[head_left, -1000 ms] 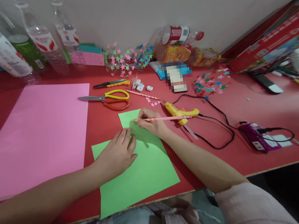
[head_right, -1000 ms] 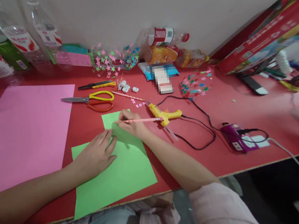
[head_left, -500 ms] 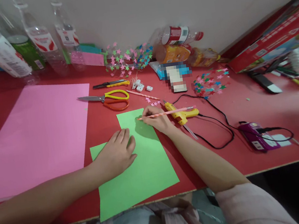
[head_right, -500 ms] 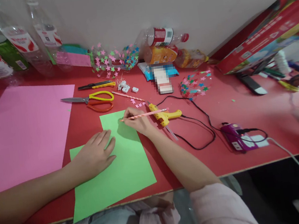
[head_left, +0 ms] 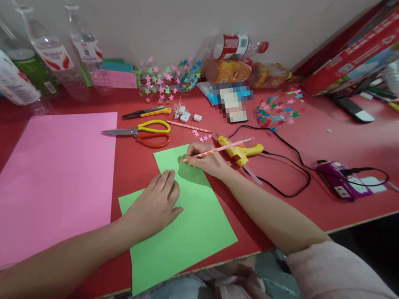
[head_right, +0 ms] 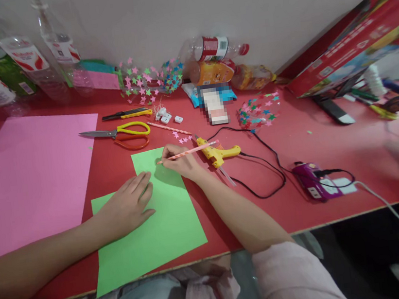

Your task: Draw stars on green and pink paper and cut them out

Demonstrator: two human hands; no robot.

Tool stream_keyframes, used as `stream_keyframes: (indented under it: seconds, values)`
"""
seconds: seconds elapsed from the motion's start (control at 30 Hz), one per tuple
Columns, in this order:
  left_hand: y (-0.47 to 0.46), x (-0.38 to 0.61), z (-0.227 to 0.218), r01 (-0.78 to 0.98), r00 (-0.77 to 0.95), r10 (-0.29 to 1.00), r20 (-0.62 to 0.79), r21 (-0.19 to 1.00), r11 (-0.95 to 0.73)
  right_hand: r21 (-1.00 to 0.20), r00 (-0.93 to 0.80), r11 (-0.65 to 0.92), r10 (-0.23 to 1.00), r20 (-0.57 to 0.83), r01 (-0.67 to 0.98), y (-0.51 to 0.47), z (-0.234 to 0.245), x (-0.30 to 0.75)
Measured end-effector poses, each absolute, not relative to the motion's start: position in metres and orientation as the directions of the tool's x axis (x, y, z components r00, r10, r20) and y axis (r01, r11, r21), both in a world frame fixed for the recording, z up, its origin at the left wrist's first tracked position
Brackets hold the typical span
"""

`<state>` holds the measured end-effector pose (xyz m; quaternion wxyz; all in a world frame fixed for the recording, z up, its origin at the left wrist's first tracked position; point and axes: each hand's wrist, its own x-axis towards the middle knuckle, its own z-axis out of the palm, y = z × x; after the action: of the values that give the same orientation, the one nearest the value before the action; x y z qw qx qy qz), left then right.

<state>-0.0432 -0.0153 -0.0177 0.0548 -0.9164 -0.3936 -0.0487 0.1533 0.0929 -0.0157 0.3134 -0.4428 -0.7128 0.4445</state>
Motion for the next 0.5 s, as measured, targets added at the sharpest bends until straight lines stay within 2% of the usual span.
stream_keyframes:
  seconds: [0.27, 0.5]
  values:
    - [-0.0153, -0.0433, -0.0207, 0.732, 0.676, 0.725, 0.132, -0.013, -0.681, -0.903, -0.364, 0.225, 0.928, 0.084, 0.365, 0.0923, -0.0157, 0.1506]
    - [-0.0153, -0.0431, -0.0199, 0.727, 0.685, 0.715, 0.136, -0.074, -0.683, -0.896, -0.335, 0.233, 0.937, 0.102, 0.378, 0.0938, -0.0189, 0.1506]
